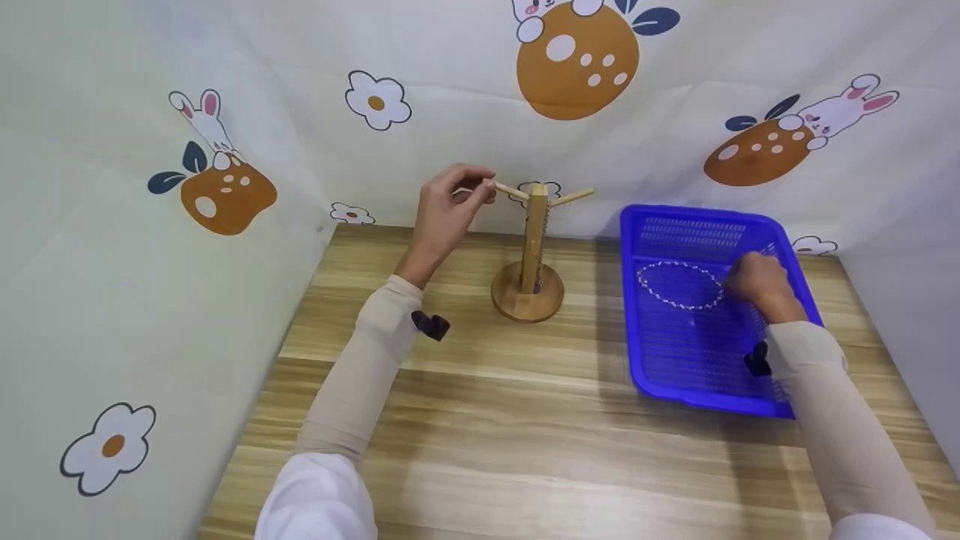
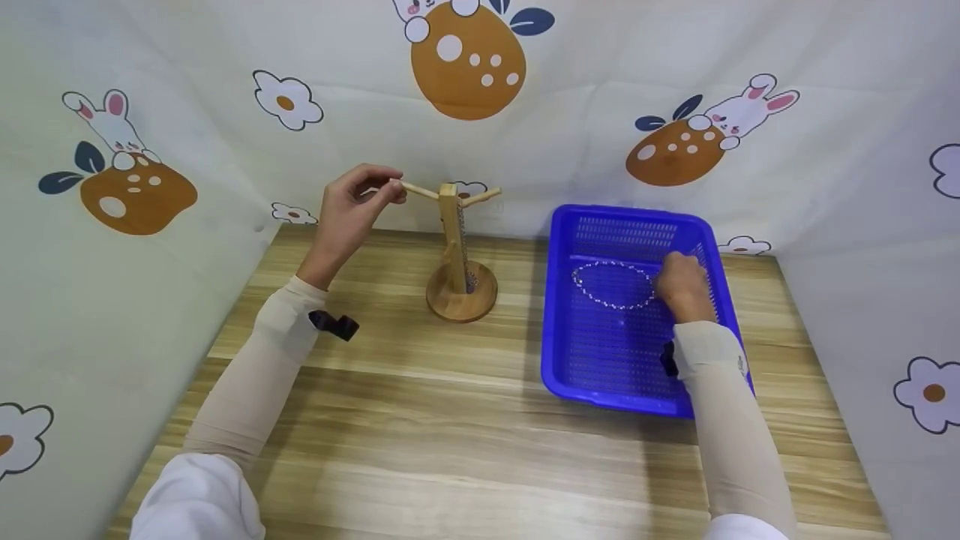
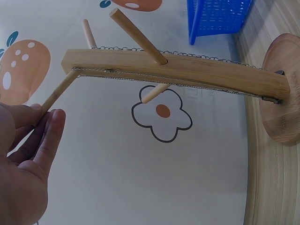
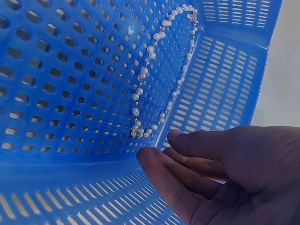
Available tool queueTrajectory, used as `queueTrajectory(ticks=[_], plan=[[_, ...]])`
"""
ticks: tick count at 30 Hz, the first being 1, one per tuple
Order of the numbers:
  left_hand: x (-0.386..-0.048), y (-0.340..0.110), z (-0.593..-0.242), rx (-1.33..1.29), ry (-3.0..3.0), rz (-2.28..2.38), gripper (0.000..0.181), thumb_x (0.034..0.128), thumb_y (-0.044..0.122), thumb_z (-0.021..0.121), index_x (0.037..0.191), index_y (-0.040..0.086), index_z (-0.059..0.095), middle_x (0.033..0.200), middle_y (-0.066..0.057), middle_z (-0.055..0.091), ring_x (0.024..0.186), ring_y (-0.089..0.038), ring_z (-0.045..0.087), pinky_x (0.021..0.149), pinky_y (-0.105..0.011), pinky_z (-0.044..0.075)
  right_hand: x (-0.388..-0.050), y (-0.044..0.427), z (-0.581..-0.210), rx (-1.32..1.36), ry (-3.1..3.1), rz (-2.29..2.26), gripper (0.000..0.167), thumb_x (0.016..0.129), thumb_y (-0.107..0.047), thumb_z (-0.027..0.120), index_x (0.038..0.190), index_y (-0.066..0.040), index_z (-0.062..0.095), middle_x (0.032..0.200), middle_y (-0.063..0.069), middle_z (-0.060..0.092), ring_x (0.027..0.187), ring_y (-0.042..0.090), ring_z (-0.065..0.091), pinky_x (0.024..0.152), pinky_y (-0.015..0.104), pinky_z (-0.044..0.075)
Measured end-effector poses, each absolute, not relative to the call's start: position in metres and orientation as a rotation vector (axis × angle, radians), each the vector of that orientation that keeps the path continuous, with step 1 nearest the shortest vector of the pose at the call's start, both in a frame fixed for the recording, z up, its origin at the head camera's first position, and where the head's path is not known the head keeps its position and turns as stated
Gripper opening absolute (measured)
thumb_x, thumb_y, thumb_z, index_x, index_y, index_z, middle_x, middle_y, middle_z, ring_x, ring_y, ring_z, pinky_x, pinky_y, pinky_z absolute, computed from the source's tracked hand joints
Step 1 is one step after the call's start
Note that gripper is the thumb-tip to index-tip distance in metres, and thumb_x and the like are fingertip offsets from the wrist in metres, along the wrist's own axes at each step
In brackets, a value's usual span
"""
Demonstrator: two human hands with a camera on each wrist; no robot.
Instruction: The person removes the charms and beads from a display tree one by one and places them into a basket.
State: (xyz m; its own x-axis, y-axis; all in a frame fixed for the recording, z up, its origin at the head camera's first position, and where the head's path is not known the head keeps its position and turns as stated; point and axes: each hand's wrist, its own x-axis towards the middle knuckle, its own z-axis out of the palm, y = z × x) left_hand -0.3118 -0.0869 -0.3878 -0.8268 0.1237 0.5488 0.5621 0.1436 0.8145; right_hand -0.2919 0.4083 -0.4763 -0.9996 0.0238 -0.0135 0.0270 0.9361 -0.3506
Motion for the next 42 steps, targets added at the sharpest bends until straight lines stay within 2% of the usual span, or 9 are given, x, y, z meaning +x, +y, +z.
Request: queueTrajectory(ticks=[4, 11, 13, 16, 19, 23, 26, 38, 42], plan=[[-0.312, -0.087, -0.389, -0.661, -2.078, -1.728, 0.018, 0.1035, 0.007, 0.07, 0.116, -0.005, 0.074, 0.107, -0.016, 0.073, 0.094, -0.019, 0.076, 0.089, -0.03, 0.068, -0.29, 0.407, -0.476, 0.025, 3.105, -0.564, 0.02, 0.08, -0.006, 0.062, 0.084, 0.012, 0.068, 0.091, 0.039, 0.066, 0.092, 0.063, 0.064, 0.088, 0.078, 0.052], [-0.313, -0.086, -0.389, -0.656, -2.073, -1.734, 0.017, 0.1036, 0.007, 0.07, 0.116, -0.005, 0.074, 0.107, -0.016, 0.073, 0.094, -0.019, 0.075, 0.089, -0.032, 0.068, -0.293, 0.397, -0.47, 0.015, 3.176, -0.645, 0.02, 0.078, -0.007, 0.066, 0.061, -0.004, 0.056, 0.068, 0.022, 0.058, 0.069, 0.047, 0.058, 0.07, 0.075, 0.05], [-0.313, -0.086, -0.388, -0.653, -2.071, -1.735, 0.017, 0.1034, 0.006, 0.07, 0.115, -0.005, 0.074, 0.107, -0.016, 0.073, 0.094, -0.019, 0.075, 0.089, -0.033, 0.068, -0.294, 0.392, -0.467, -0.005, 3.203, -0.675, 0.022, 0.078, -0.006, 0.064, 0.059, -0.005, 0.054, 0.064, 0.017, 0.055, 0.064, 0.041, 0.054, 0.062, 0.069, 0.048], [-0.312, -0.086, -0.388, -0.644, -2.072, -1.741, 0.017, 0.1033, 0.006, 0.07, 0.116, -0.005, 0.074, 0.107, -0.016, 0.073, 0.094, -0.018, 0.075, 0.089, -0.033, 0.068, -0.296, 0.383, -0.461, -0.042, 3.246, -0.724, 0.017, 0.082, -0.004, 0.064, 0.065, -0.001, 0.062, 0.064, 0.015, 0.059, 0.062, 0.037, 0.054, 0.056, 0.057, 0.046], [-0.312, -0.085, -0.387, -0.633, -2.08, -1.745, 0.017, 0.1033, 0.006, 0.07, 0.116, -0.005, 0.074, 0.108, -0.016, 0.073, 0.094, -0.018, 0.075, 0.09, -0.034, 0.068, -0.298, 0.371, -0.453, -0.063, 3.264, -0.776, 0.016, 0.087, -0.003, 0.063, 0.076, 0.005, 0.07, 0.071, 0.02, 0.066, 0.066, 0.039, 0.061, 0.059, 0.055, 0.049], [-0.312, -0.085, -0.387, -0.62, -2.083, -1.751, 0.019, 0.1034, 0.006, 0.07, 0.117, -0.008, 0.073, 0.108, -0.017, 0.073, 0.094, -0.019, 0.075, 0.09, -0.034, 0.068, -0.298, 0.354, -0.44, -0.082, 3.274, -0.832, 0.019, 0.093, -0.004, 0.061, 0.093, 0.008, 0.076, 0.089, 0.028, 0.074, 0.082, 0.047, 0.07, 0.077, 0.068, 0.055], [-0.313, -0.085, -0.387, -0.621, -2.08, -1.75, 0.02, 0.1034, 0.006, 0.07, 0.117, -0.008, 0.072, 0.108, -0.017, 0.073, 0.094, -0.019, 0.075, 0.09, -0.033, 0.068, -0.298, 0.34, -0.432, -0.099, 3.289, -0.865, 0.02, 0.095, -0.006, 0.062, 0.096, 0.006, 0.077, 0.095, 0.028, 0.075, 0.089, 0.049, 0.071, 0.084, 0.071, 0.055], [-0.314, -0.085, -0.388, -0.635, -2.059, -1.758, 0.016, 0.1031, 0.006, 0.07, 0.114, -0.005, 0.074, 0.107, -0.016, 0.073, 0.094, -0.018, 0.075, 0.089, -0.032, 0.068, -0.289, 0.282, -0.408, -0.349, 3.326, -1.003, 0.014, 0.095, -0.004, 0.068, 0.097, 0.001, 0.08, 0.087, 0.02, 0.077, 0.076, 0.034, 0.069, 0.072, 0.047, 0.054], [-0.313, -0.084, -0.388, -0.621, -2.064, -1.757, 0.017, 0.1034, 0.007, 0.07, 0.115, -0.004, 0.075, 0.107, -0.016, 0.074, 0.094, -0.018, 0.075, 0.089, -0.03, 0.068, -0.285, 0.264, -0.4, -0.399, 3.306, -1.047, 0.012, 0.096, -0.006, 0.069, 0.097, 0.0, 0.08, 0.087, 0.018, 0.078, 0.076, 0.03, 0.068, 0.072, 0.041, 0.053]])
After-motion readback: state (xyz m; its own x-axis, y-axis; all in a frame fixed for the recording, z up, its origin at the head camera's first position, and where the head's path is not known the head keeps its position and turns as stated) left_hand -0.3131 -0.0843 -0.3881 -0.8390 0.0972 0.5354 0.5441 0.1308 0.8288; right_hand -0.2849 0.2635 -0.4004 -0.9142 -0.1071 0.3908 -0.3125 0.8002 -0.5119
